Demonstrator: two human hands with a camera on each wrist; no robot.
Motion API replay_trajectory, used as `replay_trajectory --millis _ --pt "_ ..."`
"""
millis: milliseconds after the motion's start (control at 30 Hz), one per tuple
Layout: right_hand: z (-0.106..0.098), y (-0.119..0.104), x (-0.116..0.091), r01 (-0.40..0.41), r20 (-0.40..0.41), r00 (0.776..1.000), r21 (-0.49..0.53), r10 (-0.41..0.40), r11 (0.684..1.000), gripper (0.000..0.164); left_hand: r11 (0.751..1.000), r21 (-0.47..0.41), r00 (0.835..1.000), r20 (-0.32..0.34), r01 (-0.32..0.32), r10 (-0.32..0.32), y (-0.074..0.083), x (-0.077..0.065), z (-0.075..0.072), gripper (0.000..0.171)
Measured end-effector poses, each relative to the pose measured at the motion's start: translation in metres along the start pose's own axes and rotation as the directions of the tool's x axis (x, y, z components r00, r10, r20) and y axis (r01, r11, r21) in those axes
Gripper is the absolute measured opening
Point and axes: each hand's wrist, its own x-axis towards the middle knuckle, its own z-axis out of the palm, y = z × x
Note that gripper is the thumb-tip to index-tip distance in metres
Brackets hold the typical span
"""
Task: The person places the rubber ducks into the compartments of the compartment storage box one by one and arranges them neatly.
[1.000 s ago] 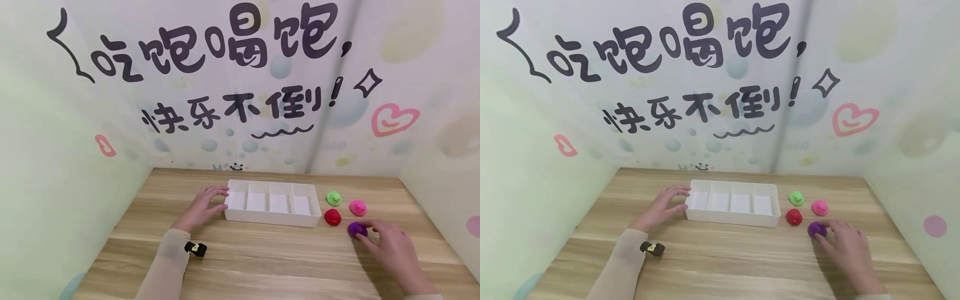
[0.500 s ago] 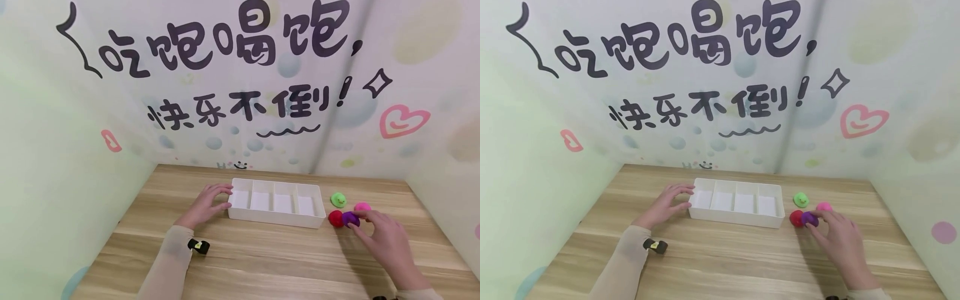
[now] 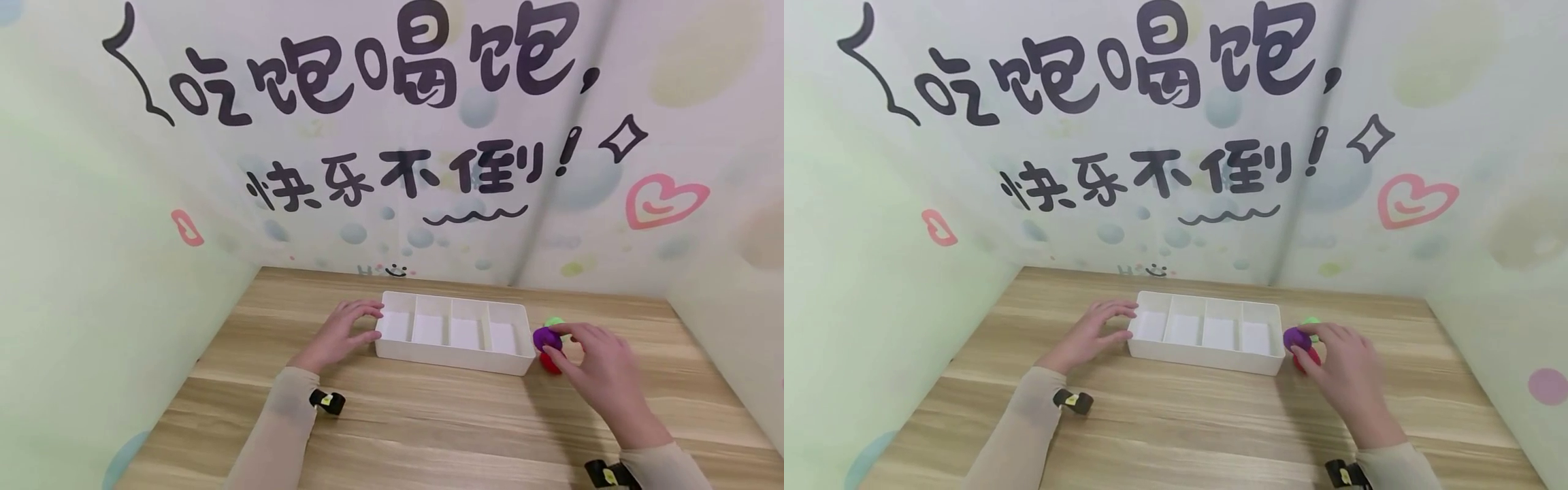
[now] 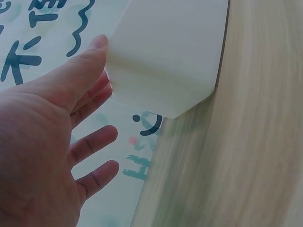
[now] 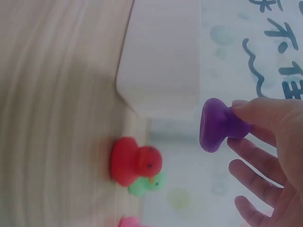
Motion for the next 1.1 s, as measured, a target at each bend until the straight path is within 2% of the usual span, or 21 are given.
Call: replay_trajectory --millis 367,1100 --pt "0.013 -0.026 0.023 0.018 0.028 0.999 0.053 -0.019 0.998 0.033 1.0 0.013 1.0 0.006 0.008 -0.008 -0.006 0.003 0.003 0.032" --pt "0.063 -0.081 0.056 0.057 0.116 0.991 0.111 -0.07 0.992 0.03 0.999 -0.012 0.999 0.027 0.035 -0.035 -0.008 0.003 0.002 0.033"
